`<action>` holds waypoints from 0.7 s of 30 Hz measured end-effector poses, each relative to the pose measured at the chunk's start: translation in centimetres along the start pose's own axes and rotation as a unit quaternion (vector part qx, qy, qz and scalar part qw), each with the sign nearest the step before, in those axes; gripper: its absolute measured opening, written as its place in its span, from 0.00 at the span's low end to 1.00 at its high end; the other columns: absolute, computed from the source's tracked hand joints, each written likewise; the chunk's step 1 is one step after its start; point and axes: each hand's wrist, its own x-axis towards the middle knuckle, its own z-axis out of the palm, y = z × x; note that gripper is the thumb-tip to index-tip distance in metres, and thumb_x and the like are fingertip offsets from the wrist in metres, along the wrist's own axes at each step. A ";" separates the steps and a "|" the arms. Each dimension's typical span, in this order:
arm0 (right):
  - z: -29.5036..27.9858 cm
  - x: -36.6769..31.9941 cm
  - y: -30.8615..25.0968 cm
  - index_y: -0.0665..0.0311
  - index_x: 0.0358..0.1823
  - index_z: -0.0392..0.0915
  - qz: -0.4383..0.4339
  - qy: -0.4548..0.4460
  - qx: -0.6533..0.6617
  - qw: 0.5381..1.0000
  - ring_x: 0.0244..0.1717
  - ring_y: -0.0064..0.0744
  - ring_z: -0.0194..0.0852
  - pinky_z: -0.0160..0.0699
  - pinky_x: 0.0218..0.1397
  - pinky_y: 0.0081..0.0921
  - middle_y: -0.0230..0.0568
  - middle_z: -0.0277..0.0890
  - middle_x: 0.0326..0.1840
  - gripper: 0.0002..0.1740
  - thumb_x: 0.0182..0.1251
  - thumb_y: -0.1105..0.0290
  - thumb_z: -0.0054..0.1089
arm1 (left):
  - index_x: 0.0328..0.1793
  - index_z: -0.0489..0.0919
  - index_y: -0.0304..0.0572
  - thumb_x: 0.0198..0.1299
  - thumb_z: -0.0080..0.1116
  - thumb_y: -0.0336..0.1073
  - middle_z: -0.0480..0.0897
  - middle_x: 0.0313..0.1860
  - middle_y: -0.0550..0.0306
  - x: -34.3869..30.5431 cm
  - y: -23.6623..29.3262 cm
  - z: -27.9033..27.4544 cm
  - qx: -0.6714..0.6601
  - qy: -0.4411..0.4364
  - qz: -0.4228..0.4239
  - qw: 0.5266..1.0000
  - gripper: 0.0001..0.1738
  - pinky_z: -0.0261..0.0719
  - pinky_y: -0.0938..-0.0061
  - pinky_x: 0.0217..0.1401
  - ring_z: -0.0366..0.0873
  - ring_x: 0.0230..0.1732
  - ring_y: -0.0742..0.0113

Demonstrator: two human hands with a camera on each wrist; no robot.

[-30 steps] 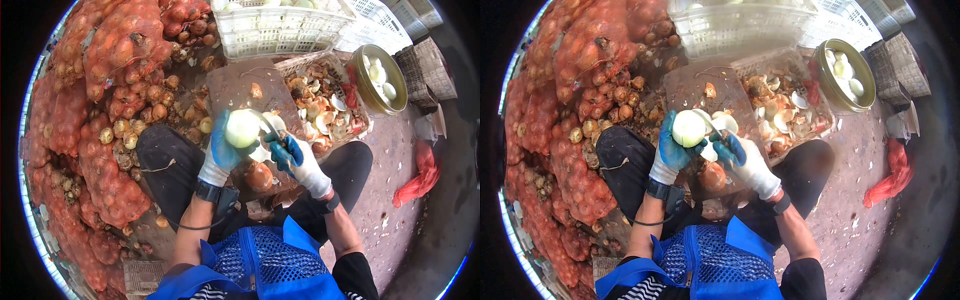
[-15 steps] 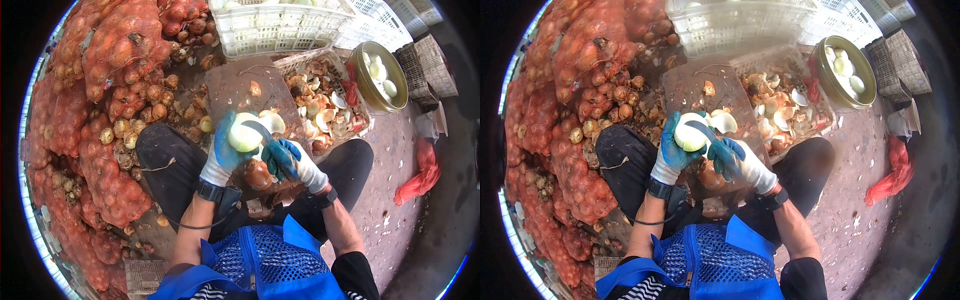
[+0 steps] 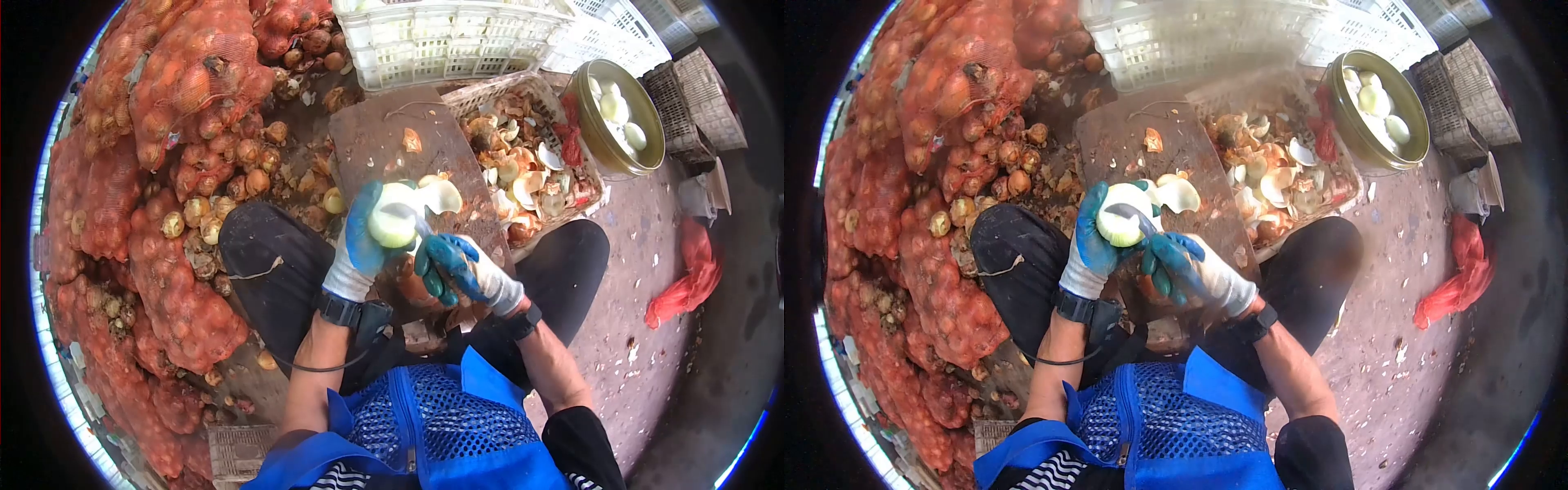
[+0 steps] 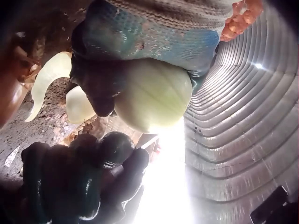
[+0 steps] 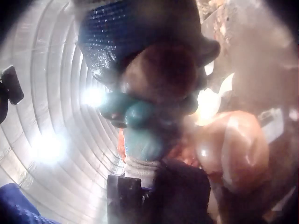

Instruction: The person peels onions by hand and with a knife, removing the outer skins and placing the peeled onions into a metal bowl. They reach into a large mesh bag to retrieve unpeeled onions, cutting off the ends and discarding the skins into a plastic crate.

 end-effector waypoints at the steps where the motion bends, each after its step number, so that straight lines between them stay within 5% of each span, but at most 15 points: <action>1: 0.4 -0.2 0.4 0.63 0.40 0.79 -0.021 -0.001 -0.008 1.000 0.18 0.17 0.67 0.66 0.22 0.17 0.30 0.75 0.23 0.25 0.82 0.48 0.44 | 0.66 0.76 0.32 0.69 0.47 0.63 0.85 0.51 0.44 0.2 -0.3 -0.2 0.018 0.008 0.015 1.000 0.39 0.85 0.62 0.57 0.86 0.51 0.56; 3: 0.7 -0.5 0.6 0.64 0.41 0.79 -0.055 -0.015 -0.012 0.998 0.23 0.17 0.71 0.69 0.25 0.16 0.32 0.77 0.26 0.25 0.82 0.50 0.43 | 0.66 0.75 0.33 0.69 0.48 0.62 0.85 0.51 0.45 0.0 -0.3 0.0 0.047 0.010 0.026 0.998 0.38 0.84 0.60 0.58 0.85 0.51 0.56; 7: -1.0 0.0 1.0 0.65 0.50 0.79 0.027 -0.108 0.081 0.990 0.37 0.18 0.77 0.75 0.32 0.16 0.36 0.80 0.38 0.22 0.82 0.52 0.46 | 0.66 0.75 0.32 0.69 0.48 0.62 0.85 0.51 0.45 0.0 -0.4 -0.3 0.026 0.012 0.019 0.999 0.38 0.82 0.62 0.59 0.85 0.51 0.56; 10: 0.7 -1.4 3.5 0.66 0.59 0.76 0.031 -0.067 0.083 0.994 0.34 0.17 0.76 0.75 0.34 0.14 0.34 0.81 0.43 0.33 0.75 0.40 0.53 | 0.66 0.76 0.35 0.70 0.47 0.63 0.86 0.51 0.45 1.2 -0.5 -1.4 -0.044 0.021 0.000 0.999 0.37 0.85 0.65 0.53 0.85 0.49 0.58; 11: 1.7 -2.6 5.0 0.65 0.55 0.75 0.001 -0.114 0.146 0.983 0.29 0.18 0.74 0.71 0.26 0.17 0.31 0.79 0.43 0.23 0.80 0.51 0.50 | 0.64 0.77 0.39 0.69 0.48 0.64 0.86 0.50 0.46 -0.6 0.9 0.9 0.008 0.035 -0.013 0.999 0.36 0.86 0.69 0.43 0.86 0.46 0.59; 12: 1.6 -2.6 5.9 0.65 0.55 0.76 0.099 -0.209 0.203 0.951 0.30 0.18 0.74 0.72 0.28 0.16 0.32 0.78 0.43 0.22 0.81 0.51 0.49 | 0.63 0.77 0.40 0.69 0.49 0.65 0.86 0.48 0.47 -0.4 0.6 0.4 0.001 0.020 -0.012 1.000 0.36 0.86 0.69 0.40 0.86 0.44 0.59; 15: 0.9 -3.1 4.1 0.69 0.55 0.76 0.113 -0.217 0.080 0.966 0.34 0.20 0.77 0.77 0.34 0.19 0.34 0.80 0.40 0.35 0.72 0.38 0.55 | 0.58 0.79 0.42 0.68 0.50 0.67 0.88 0.41 0.48 0.3 0.1 -0.7 -0.012 0.015 0.006 1.000 0.35 0.85 0.70 0.30 0.86 0.31 0.57; 16: 0.4 -2.8 3.3 0.70 0.48 0.78 0.127 -0.215 0.059 0.967 0.28 0.19 0.75 0.75 0.29 0.17 0.34 0.79 0.33 0.35 0.73 0.37 0.53 | 0.57 0.79 0.42 0.68 0.50 0.67 0.88 0.40 0.49 0.2 0.2 -0.4 -0.032 0.032 0.001 0.999 0.35 0.85 0.70 0.30 0.86 0.30 0.57; 17: 0.5 -3.4 2.5 0.68 0.39 0.78 0.033 -0.173 0.064 0.982 0.18 0.18 0.68 0.66 0.19 0.16 0.32 0.74 0.23 0.34 0.77 0.38 0.47 | 0.56 0.80 0.42 0.68 0.49 0.67 0.88 0.39 0.49 0.1 0.2 -0.1 -0.053 0.048 -0.005 0.997 0.34 0.85 0.70 0.29 0.85 0.28 0.57; 18: 0.1 -3.5 2.1 0.69 0.42 0.78 0.001 -0.151 0.045 0.988 0.17 0.17 0.67 0.63 0.16 0.16 0.33 0.75 0.25 0.34 0.78 0.39 0.45 | 0.56 0.80 0.42 0.68 0.49 0.67 0.88 0.37 0.49 0.0 0.3 0.2 -0.074 0.064 -0.010 0.995 0.34 0.84 0.69 0.28 0.85 0.27 0.56; 20: -1.0 -3.9 0.9 0.65 0.51 0.77 0.037 -0.101 0.075 0.991 0.23 0.14 0.71 0.69 0.25 0.13 0.28 0.79 0.29 0.25 0.77 0.47 0.54 | 0.55 0.80 0.41 0.69 0.49 0.67 0.88 0.36 0.50 0.0 0.4 0.8 -0.058 0.085 0.001 0.995 0.34 0.85 0.67 0.26 0.85 0.25 0.57; 21: -0.7 -3.5 0.8 0.65 0.51 0.78 0.028 -0.004 0.058 0.998 0.22 0.15 0.71 0.70 0.25 0.14 0.29 0.79 0.29 0.23 0.75 0.49 0.57 | 0.55 0.80 0.41 0.69 0.49 0.66 0.88 0.35 0.51 0.2 0.3 0.7 -0.057 0.085 0.004 0.995 0.34 0.85 0.66 0.25 0.85 0.25 0.58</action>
